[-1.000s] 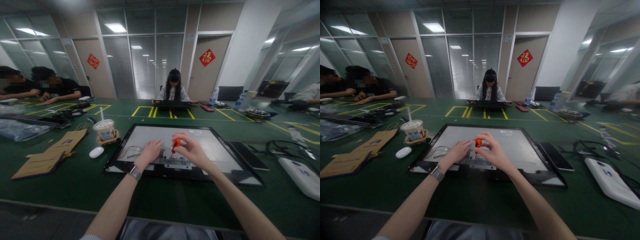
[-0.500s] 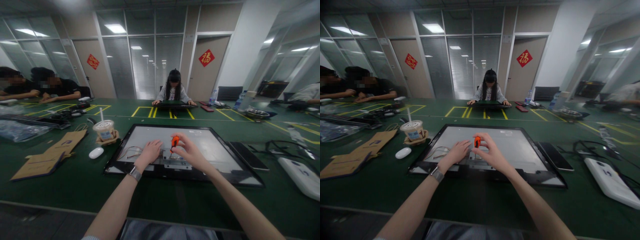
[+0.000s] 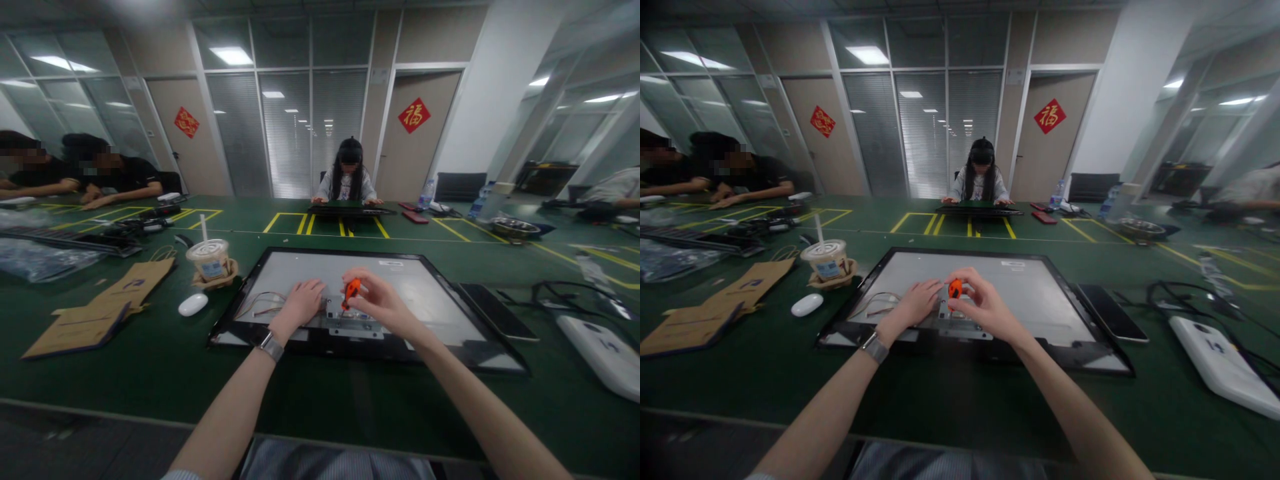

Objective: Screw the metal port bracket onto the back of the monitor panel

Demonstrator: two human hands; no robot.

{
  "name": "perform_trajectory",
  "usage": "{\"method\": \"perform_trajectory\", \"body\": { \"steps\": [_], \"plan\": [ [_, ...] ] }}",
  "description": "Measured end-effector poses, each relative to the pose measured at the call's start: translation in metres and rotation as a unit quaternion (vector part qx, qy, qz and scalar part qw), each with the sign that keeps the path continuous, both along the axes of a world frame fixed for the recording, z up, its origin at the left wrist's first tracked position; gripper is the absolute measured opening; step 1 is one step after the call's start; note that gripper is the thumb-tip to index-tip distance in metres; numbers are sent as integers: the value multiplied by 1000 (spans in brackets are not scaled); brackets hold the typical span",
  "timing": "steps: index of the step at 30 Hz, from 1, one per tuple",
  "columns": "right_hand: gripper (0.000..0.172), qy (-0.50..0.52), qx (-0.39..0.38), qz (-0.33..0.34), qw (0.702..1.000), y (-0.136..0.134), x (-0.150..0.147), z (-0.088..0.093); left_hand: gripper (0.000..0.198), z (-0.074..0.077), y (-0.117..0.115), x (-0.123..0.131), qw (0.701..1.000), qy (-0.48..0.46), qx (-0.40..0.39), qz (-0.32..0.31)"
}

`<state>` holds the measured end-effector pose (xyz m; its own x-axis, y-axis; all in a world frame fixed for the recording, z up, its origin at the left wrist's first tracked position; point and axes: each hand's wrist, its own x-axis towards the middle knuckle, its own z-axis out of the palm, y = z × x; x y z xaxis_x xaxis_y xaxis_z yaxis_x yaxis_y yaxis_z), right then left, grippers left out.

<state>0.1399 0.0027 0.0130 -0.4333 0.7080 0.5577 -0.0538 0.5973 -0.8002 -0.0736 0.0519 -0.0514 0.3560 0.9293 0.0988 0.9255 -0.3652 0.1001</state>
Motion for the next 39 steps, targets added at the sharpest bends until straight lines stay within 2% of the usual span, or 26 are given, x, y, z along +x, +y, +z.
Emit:
{"method": "perform_trajectory", "body": {
  "steps": [5,8,12,18,22,25,30,33,39],
  "plan": [
    [21,4,1,-53,999,0,-1,-3,45,2,-2,0,1000,-3,0,0],
    [28,-14,17,-52,998,0,0,-6,44,4,-3,0,1000,-3,-3,-4],
    [28,-39,27,-43,998,1,0,-9,44,4,-3,0,1000,-3,-5,-4],
    [35,-58,78,-118,988,5,-7,-16,44,2,-3,0,1000,-5,-2,-5],
    [42,-51,64,-83,993,6,-6,-18,44,2,-3,0,1000,-6,0,-8],
    [38,-55,50,-64,995,5,-4,-15,44,2,-2,-1,1000,-6,0,-10],
    [32,-72,79,-114,988,5,-1,-10,44,-2,0,-2,1000,-8,-4,-10],
    [31,-64,62,-121,989,6,-1,-10,45,-4,1,-3,1000,-10,-1,-13],
    [42,-38,22,-57,997,7,3,-9,44,-5,1,-3,1000,-12,8,-18]
  ]
}}
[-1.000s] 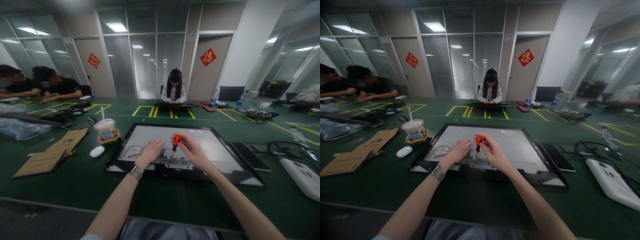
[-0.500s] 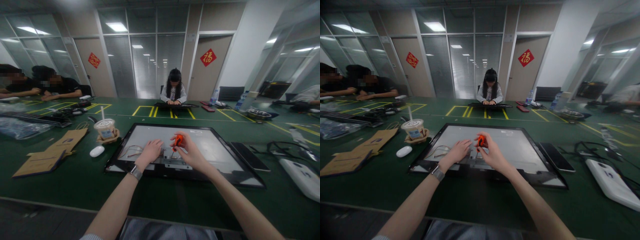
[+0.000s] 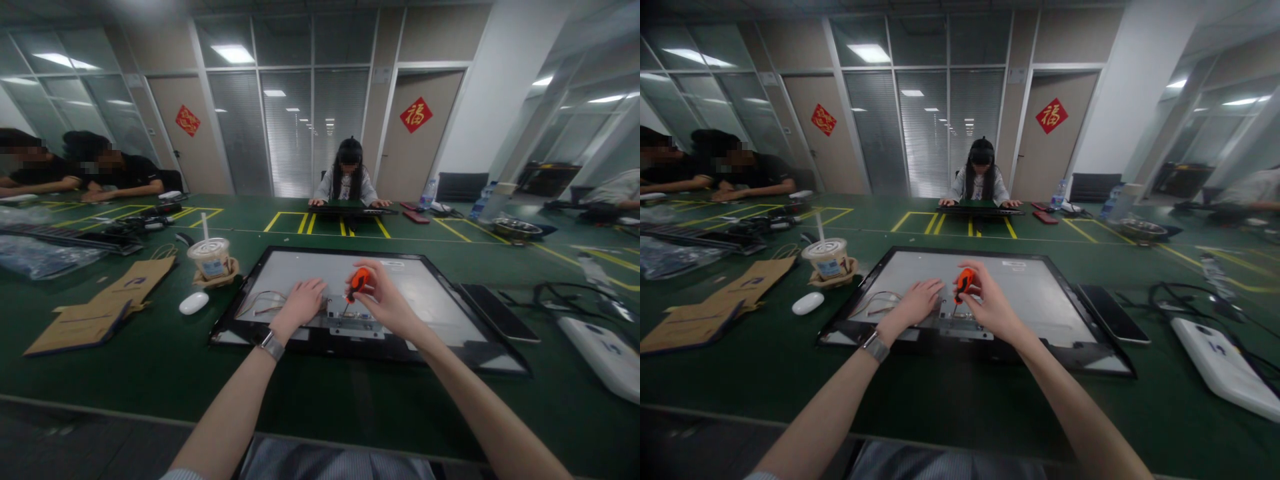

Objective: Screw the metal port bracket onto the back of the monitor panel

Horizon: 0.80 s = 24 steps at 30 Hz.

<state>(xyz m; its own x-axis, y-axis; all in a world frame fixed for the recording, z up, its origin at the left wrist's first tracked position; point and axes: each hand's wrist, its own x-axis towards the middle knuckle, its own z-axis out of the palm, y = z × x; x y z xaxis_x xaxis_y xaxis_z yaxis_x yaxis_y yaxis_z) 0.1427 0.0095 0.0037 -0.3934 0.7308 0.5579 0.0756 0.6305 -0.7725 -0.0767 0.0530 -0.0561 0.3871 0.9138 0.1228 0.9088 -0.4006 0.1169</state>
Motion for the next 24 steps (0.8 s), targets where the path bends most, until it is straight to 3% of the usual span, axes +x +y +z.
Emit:
{"method": "perform_trajectory", "body": {
  "steps": [6,10,12,15,17,19,21,24],
  "plan": [
    [30,5,-35,31,999,2,4,2,45,0,0,1,1000,0,1,5],
    [35,51,-20,9,998,9,9,4,45,0,1,1,1000,3,3,5],
    [42,73,-3,-35,997,15,16,7,46,0,1,0,1000,5,6,3],
    [62,83,53,-179,979,25,36,13,47,2,0,-1,1000,7,7,-1],
    [67,11,106,-295,949,31,54,16,47,3,0,-1,1000,8,6,-2],
    [55,-171,110,-368,907,36,72,16,47,4,0,-2,1000,8,3,-2],
    [49,-358,64,-389,846,39,86,12,47,4,0,-2,1000,8,0,0],
    [45,-521,-7,-347,780,42,98,1,47,4,0,-1,1000,5,-5,2]
  ]
}}
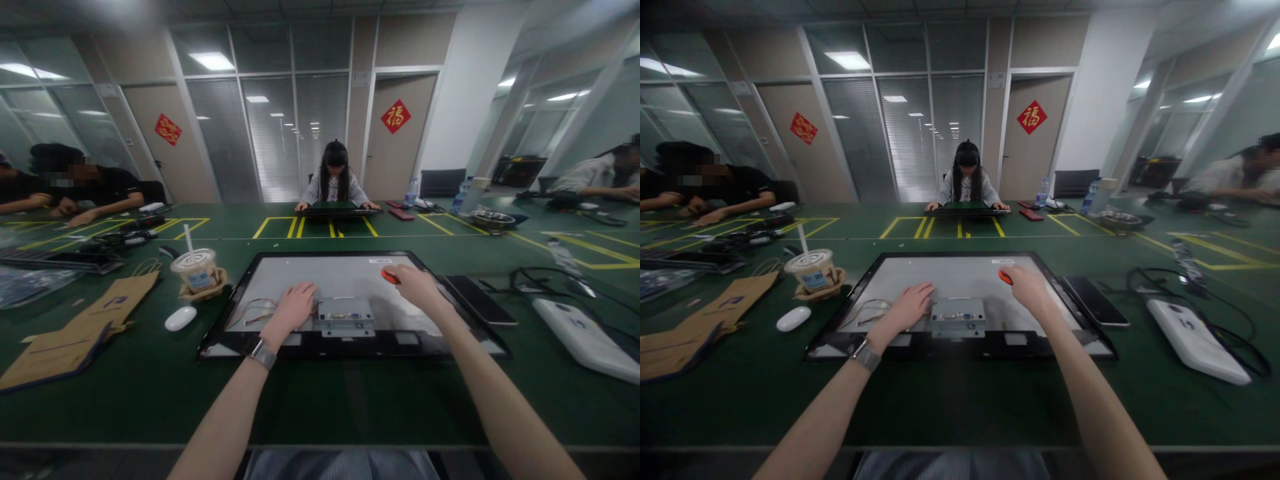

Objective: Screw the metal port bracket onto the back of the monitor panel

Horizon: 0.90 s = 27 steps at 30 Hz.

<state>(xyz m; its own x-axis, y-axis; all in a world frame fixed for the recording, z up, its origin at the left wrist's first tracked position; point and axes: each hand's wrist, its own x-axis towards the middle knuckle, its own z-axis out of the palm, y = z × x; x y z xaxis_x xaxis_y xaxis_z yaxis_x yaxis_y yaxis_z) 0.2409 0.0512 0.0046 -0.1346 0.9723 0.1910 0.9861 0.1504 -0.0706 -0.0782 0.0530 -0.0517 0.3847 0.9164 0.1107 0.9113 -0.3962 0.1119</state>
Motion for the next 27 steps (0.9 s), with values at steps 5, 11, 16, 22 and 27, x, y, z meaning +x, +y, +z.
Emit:
{"method": "perform_trajectory", "body": {
  "steps": [5,11,16,22,27],
  "plan": [
    [29,-56,-113,-49,991,-2,8,-9,46,2,0,0,1000,-23,-5,0],
    [55,72,-98,76,990,-1,4,1,45,18,-2,-3,995,-102,-9,-7],
    [82,147,-229,195,942,-5,-22,-5,78,26,-3,-12,954,-237,-167,-76],
    [73,134,-207,195,949,-8,-38,-11,83,22,-2,-16,945,-251,-191,-89],
    [66,164,-161,214,949,-9,-34,-4,70,32,-7,-11,949,-265,-137,-101]
  ]
}}
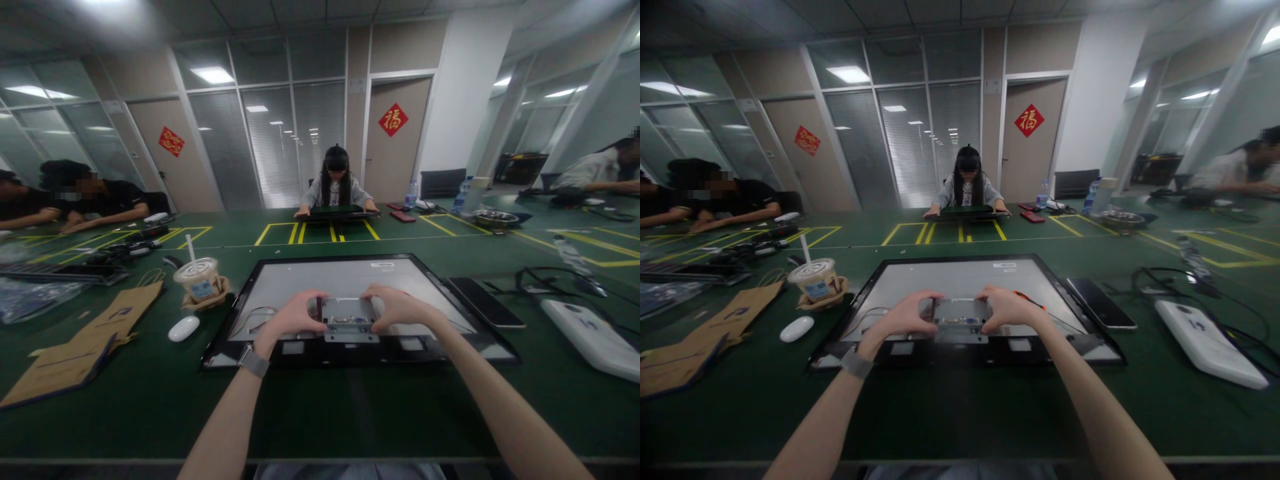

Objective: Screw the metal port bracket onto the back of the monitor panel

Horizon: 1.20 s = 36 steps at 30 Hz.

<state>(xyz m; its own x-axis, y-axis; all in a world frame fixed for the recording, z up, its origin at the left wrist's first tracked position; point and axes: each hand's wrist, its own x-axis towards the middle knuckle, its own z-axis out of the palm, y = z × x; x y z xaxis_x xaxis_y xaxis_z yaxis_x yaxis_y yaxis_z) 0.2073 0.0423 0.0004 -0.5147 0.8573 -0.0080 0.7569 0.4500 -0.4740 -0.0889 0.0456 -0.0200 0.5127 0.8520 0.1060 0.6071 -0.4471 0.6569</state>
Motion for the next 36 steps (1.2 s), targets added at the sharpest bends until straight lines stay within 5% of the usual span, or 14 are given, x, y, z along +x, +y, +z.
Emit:
{"method": "perform_trajectory", "body": {
  "steps": [8,19,36],
  "plan": [
    [61,124,45,-23,991,12,8,-8,67,-2,11,-1,998,-57,2,38],
    [69,79,-15,-62,995,27,5,-36,77,-30,27,4,993,-88,-68,30],
    [72,145,-27,-51,988,26,6,-36,61,-20,23,10,999,-37,-9,32]
  ]
}}
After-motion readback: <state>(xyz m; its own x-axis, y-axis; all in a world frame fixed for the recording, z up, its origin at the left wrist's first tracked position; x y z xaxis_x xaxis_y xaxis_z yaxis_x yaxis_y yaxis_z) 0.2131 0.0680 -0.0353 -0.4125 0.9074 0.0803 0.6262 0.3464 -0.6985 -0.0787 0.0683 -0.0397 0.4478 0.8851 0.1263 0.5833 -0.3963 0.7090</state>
